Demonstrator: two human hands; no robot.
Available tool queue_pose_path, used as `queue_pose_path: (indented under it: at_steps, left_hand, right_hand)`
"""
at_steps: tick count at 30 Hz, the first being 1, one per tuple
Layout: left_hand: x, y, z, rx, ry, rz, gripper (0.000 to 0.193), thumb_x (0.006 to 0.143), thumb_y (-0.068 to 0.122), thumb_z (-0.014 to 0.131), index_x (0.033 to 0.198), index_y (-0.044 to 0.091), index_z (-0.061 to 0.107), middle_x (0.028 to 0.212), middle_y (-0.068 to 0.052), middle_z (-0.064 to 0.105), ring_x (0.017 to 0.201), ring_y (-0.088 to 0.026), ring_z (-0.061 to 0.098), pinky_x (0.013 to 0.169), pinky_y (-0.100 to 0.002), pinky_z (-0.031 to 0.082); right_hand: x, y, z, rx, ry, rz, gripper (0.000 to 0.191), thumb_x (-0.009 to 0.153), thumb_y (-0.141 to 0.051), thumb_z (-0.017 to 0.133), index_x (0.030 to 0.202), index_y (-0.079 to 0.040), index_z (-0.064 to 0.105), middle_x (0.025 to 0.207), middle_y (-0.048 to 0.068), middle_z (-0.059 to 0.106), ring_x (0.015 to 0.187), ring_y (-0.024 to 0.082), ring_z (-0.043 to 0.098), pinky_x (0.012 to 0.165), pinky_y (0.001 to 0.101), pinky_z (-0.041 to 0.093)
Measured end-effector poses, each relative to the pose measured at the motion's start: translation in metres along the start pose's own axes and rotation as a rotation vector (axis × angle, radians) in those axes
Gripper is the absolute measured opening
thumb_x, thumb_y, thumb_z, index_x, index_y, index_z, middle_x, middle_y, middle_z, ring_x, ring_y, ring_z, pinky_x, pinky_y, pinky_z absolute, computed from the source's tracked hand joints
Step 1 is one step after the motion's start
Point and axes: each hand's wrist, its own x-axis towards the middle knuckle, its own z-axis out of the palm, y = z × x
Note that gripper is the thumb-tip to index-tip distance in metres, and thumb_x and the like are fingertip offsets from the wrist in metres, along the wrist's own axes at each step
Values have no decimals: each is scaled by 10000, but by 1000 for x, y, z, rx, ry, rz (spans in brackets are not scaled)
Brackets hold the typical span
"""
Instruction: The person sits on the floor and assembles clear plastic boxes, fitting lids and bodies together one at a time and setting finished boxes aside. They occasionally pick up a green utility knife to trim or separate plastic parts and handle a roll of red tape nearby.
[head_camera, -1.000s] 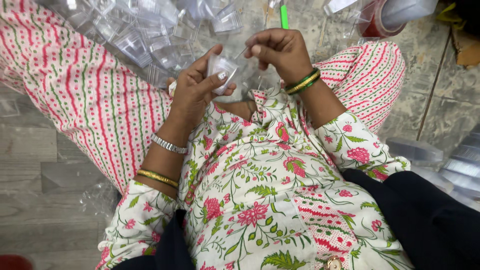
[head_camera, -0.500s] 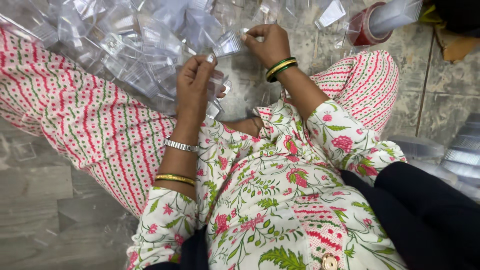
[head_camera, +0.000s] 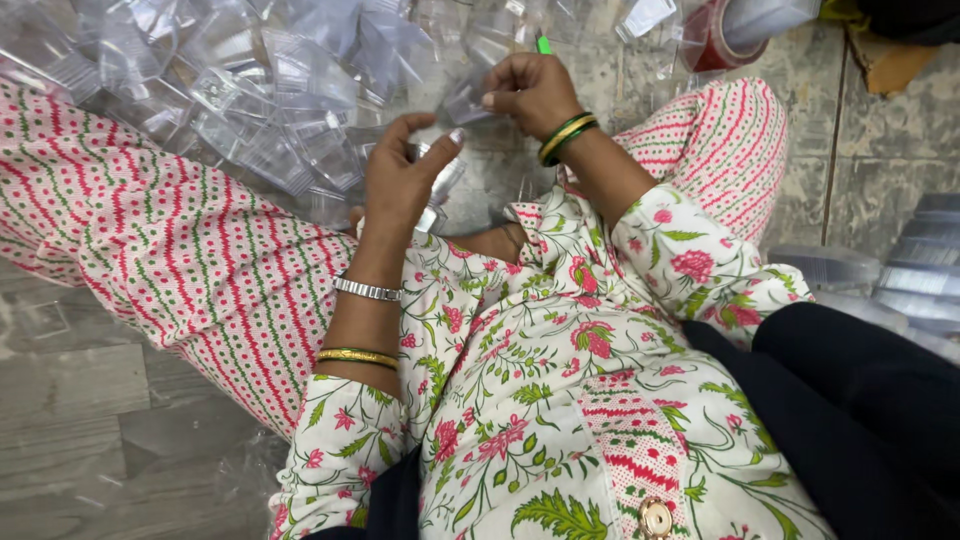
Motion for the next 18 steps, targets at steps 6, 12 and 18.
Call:
queue_pose_path:
  at_steps: [6, 12, 18]
  left_hand:
    - [-3, -1, -2, 28, -164, 236, 758, 832, 203, 871, 1491, 73, 520, 1055, -41, 711, 839, -75, 616, 742, -223, 534]
    - [-2, -5, -7, -16, -356, 429, 622, 958, 22, 815, 1528, 49, 566, 1555, -134, 592, 1415, -177, 562, 1201, -319, 414]
    - [-3, -7, -10, -288, -398, 240, 555, 923, -31, 726, 1459, 28, 595, 1495, -55, 595, 1184, -122, 610, 964, -278, 548]
  right_hand:
    - [-51, -42, -19, 195, -113, 61, 154, 890, -13, 783, 1036, 7, 738, 796, 38, 724, 546, 59, 590, 471, 217, 446]
    - [-80, -72, -6, 147, -158, -6, 176, 905, -16, 821, 1041, 34, 721, 816, 44, 710, 583, 63, 593, 497, 222, 451]
    - [-72, -23, -30, 239, 36, 33, 134, 937, -119, 761, 1010, -8, 746, 813, 43, 762, 523, 76, 595, 468, 220, 473]
